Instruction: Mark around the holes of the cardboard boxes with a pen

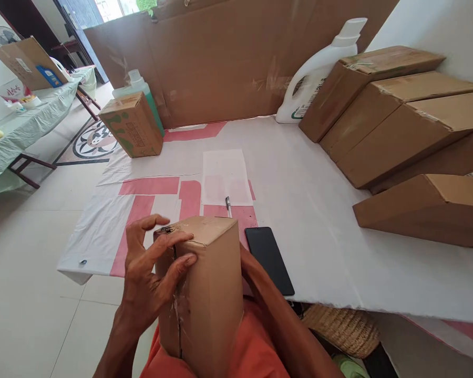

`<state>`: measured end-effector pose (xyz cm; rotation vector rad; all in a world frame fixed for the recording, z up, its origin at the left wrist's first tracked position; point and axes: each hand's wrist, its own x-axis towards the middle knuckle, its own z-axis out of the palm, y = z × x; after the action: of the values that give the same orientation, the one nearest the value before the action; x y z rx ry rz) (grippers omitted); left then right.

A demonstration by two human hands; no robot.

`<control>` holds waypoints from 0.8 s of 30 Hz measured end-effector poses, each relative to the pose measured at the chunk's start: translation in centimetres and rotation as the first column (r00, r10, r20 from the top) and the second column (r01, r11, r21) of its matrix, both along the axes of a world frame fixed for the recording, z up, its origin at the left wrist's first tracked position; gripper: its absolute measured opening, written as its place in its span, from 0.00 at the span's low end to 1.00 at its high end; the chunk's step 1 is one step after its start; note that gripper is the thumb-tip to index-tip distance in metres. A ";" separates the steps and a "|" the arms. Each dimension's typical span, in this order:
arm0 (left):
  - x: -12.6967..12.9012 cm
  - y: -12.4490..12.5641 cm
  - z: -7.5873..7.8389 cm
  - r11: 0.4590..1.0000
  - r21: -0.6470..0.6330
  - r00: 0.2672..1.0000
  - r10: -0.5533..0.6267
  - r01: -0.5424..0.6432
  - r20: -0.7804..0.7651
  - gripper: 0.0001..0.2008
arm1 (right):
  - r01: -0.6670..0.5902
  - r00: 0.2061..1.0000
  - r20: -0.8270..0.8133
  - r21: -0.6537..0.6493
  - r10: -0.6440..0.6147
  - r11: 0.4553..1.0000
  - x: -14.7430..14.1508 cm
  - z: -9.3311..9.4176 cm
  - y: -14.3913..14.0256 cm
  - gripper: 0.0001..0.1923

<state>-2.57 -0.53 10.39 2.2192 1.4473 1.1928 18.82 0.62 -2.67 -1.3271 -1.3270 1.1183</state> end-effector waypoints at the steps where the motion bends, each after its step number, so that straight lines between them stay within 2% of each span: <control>1: -0.1 0.3 -0.1 0.999 -0.043 0.999 -0.032 0.033 0.019 0.09 | -0.024 0.999 -0.022 -0.021 0.023 0.999 0.5 0.5 0.8 0.19; 4: 0.0 1.2 -0.4 0.977 -0.165 0.988 -0.123 0.137 0.088 0.07 | 0.043 0.992 -0.121 -0.019 -0.045 0.999 2.0 3.4 2.0 0.23; 6: 0.5 1.6 -0.6 0.977 -0.178 0.991 -0.108 0.121 0.079 0.07 | 0.107 0.982 -0.161 0.074 -0.094 0.991 2.4 6.0 1.3 0.24; 8: 1.3 1.8 -0.7 0.984 -0.156 0.996 -0.084 0.089 0.039 0.08 | 0.042 0.996 -0.088 0.216 -0.024 0.976 2.0 8.5 -0.1 0.26; 10: 1.8 1.6 -0.8 0.986 -0.134 0.995 -0.103 0.104 0.013 0.09 | -0.052 0.996 0.085 0.317 0.026 0.947 1.1 10.1 -1.3 0.26; 13: 1.8 1.2 -0.8 0.977 -0.148 0.988 -0.152 0.152 0.017 0.13 | -0.067 0.973 0.228 0.377 -0.023 0.924 -0.1 10.8 -1.9 0.19; 17: 0.8 0.9 -0.6 0.974 -0.146 0.983 -0.166 0.175 0.075 0.12 | -0.119 0.972 0.236 0.417 0.019 0.901 0.0 11.0 -1.6 0.08; 21: 0.2 1.2 -0.9 0.966 -0.164 0.977 -0.187 0.201 0.100 0.13 | -0.157 0.968 0.244 0.425 0.054 0.892 0.4 11.6 -1.4 0.08; 24: 0.3 1.3 -1.3 0.967 -0.169 0.976 -0.170 0.192 0.138 0.11 | -0.147 0.969 0.243 0.419 0.045 0.896 0.1 11.8 -1.4 0.08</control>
<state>-2.27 0.79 9.09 2.0662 1.2235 1.0722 18.92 -0.74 9.15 -1.0826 -1.7113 0.6842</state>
